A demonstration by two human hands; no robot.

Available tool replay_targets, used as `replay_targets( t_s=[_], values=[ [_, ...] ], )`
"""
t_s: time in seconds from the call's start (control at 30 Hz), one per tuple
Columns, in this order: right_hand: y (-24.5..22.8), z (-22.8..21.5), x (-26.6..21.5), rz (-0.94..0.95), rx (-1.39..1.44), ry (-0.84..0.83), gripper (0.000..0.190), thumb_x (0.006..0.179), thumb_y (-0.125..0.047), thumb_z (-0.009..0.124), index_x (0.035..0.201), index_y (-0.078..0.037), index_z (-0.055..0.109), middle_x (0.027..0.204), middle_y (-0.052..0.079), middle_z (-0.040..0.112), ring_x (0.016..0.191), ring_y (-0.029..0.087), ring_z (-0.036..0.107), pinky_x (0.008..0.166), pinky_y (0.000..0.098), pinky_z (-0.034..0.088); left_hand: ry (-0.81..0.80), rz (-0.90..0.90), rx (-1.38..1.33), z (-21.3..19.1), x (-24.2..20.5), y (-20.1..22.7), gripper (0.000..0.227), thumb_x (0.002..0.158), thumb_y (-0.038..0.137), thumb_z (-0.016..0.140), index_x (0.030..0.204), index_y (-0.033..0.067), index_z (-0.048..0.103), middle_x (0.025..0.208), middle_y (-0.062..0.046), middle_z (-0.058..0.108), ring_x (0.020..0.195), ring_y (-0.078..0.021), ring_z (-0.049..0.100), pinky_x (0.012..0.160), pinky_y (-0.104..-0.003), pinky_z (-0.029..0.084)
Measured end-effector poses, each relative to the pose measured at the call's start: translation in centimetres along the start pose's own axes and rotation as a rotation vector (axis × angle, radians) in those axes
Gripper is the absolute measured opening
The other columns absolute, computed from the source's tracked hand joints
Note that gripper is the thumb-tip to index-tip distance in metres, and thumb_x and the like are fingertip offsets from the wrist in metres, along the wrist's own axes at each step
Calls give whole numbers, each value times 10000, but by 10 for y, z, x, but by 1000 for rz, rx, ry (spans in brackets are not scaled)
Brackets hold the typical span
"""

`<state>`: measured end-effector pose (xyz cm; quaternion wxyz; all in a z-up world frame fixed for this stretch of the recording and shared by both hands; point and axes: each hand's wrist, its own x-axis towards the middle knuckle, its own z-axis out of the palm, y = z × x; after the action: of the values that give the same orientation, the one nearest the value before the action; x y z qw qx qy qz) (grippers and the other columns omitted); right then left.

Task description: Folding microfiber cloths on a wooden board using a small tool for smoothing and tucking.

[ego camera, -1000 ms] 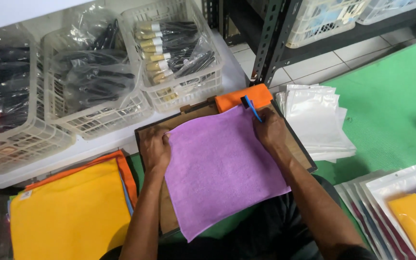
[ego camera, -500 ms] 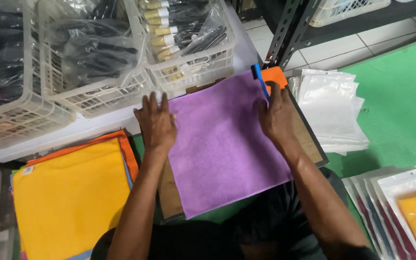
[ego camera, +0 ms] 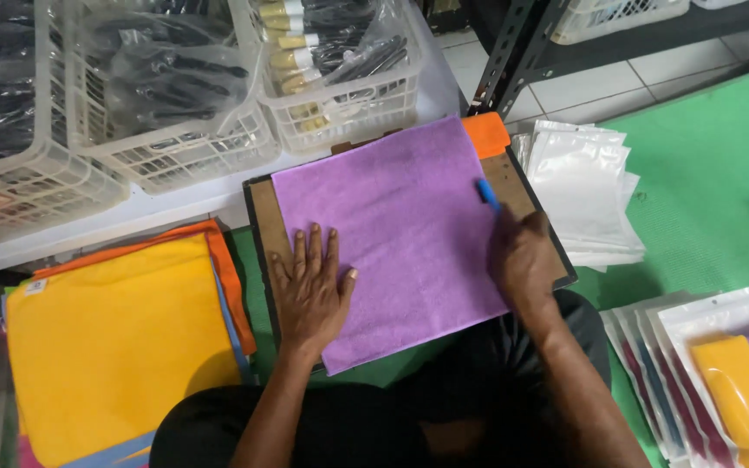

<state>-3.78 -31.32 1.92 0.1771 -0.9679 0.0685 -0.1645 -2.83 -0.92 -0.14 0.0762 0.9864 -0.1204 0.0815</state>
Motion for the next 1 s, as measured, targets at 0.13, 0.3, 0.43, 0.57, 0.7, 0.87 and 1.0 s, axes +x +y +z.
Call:
replay_targets(
  t_s=[0.13,0.3,0.43,0.57,0.7,0.87,1.0],
  values=[
    [20,-2,-1,36,-198,192,425,843,-233,684,1254,-163,767,967,107,523,657,396,706,477,480,572,-76,-21,7,0,-2,3,687,1028,543,366,1623,204,306,1689,-101,276,1572,-293,181,1220,-642,113],
    [-60,23,-44,-78,83,-29,386,880,-97,623,1244,-144,743,1004,151,575,777,426,727,619,478,622,-151,-41,-17,-8,1,4,693,1032,558,322,1630,209,280,1708,-100,218,1578,-293,148,1224,-638,83],
    [-68,-18,-25,267,140,-119,251,997,-107,473,1104,-117,700,927,155,708,874,398,749,739,466,602,-185,-40,-25,-11,1,4,696,1037,547,315,1636,197,259,1710,-114,202,1578,-308,143,1228,-637,61],
    [22,-20,0,342,-291,64,321,1071,-373,543,1199,-204,784,974,57,564,713,409,731,592,527,627,-188,-62,-64,-16,1,8,692,1033,526,323,1640,203,245,1712,-109,193,1583,-304,115,1228,-635,43],
    [-14,11,-34,24,-274,216,291,978,-232,611,1198,-278,796,910,0,579,686,252,720,513,397,565,-212,-49,-40,-14,2,7,689,1038,535,300,1640,205,243,1712,-112,186,1579,-310,121,1225,-642,28],
    [-51,52,-73,114,191,-134,97,1029,-152,456,1092,-198,515,932,33,644,878,330,749,670,413,603,-257,-55,-9,-16,4,5,710,1030,537,297,1648,199,215,1720,-110,160,1581,-311,116,1228,-638,41],
    [143,143,-34,188,-784,-33,240,973,-176,525,816,-355,561,829,-162,654,791,132,694,598,253,526,-246,-72,-12,-20,3,8,712,1029,529,306,1649,192,212,1720,-114,160,1579,-315,122,1225,-641,53]
  ],
)
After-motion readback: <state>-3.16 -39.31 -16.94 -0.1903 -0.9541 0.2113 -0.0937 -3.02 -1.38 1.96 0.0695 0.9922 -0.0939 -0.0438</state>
